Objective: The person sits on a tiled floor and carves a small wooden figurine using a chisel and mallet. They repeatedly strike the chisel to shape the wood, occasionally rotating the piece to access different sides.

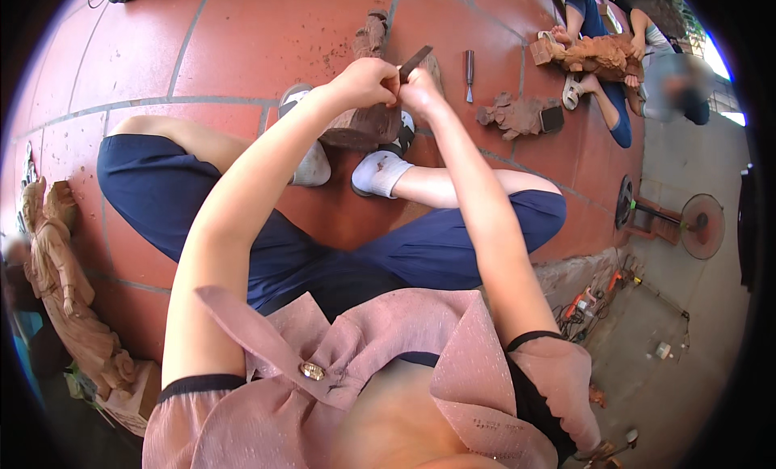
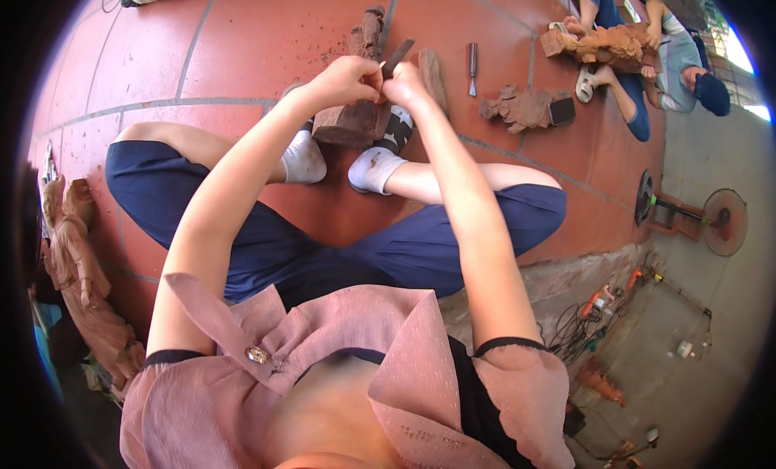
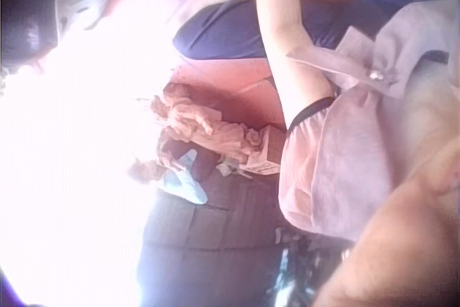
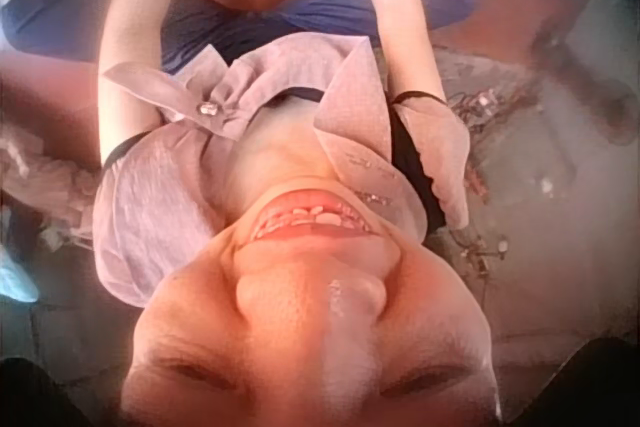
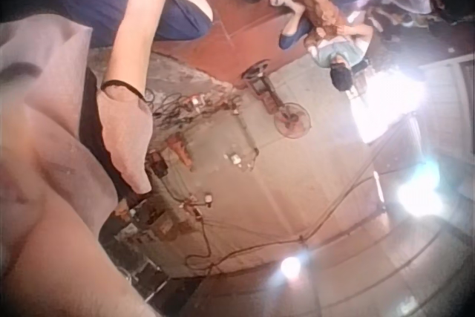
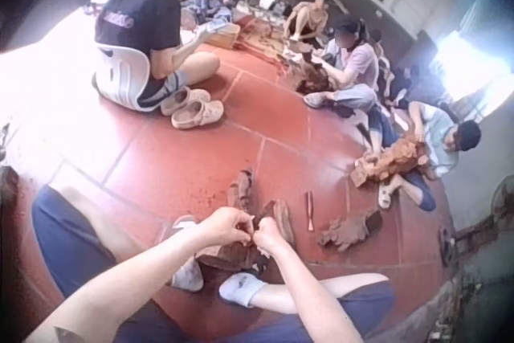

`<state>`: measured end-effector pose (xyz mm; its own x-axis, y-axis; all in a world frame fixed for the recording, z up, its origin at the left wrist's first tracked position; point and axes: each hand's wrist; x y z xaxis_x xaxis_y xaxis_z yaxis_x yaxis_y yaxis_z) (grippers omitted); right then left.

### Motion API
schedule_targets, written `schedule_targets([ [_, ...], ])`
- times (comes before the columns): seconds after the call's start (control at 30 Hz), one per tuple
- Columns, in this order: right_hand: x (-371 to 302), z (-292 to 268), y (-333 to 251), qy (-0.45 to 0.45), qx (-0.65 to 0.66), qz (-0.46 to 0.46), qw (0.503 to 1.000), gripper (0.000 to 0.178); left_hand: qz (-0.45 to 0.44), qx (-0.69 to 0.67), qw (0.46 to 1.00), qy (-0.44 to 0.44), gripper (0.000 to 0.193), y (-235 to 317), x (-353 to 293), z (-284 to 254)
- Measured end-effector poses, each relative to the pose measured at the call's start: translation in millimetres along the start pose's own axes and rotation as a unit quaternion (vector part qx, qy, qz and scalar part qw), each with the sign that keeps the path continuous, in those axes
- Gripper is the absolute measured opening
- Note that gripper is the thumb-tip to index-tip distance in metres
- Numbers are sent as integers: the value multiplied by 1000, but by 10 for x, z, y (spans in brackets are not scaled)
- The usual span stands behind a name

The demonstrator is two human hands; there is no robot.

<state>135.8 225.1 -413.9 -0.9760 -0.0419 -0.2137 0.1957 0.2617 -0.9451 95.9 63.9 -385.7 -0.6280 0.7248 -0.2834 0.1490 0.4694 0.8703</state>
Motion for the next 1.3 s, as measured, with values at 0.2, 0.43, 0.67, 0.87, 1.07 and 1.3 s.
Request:
schedule_targets([
  [0.2, -268, 32, -180, -66, 72, 6, 995, 21, -17, -100, 994, 37, 34, 220, 57, -101],
  [0.43, -317, 156, -55, -98, 52, 0, 994, 24, -53, -63, 993, 79, 31, 94, 213, 20],
  [0.67, -188, 98, -33, -58, 4, 35, 998, 15, -45, 83, 993, 75, 19, 18, 380, -49],
  [0.87, -339, 134, 92, -71, -135, -85, 985, 29, 55, 82, 993, 66, 18, -87, 203, 29],
  [1.07, -136, 8, 190, 8, -173, -75, 982, 27, 51, 141, 982, 118, 24, 137, 366, -30],
  [1.3, -351, 114, -224, -48, -213, -53, 974, 29, 21, 103, 988, 109, 21, 70, 194, -11],
])
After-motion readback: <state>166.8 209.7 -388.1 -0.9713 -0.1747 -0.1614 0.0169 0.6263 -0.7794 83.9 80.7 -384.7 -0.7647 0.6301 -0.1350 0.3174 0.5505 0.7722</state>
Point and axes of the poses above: each hand's wrist, its own x-axis towards the middle knuckle, its own z-axis out of the palm, y = z × x, and after that the axes turned 13 degrees about -z, right-handed
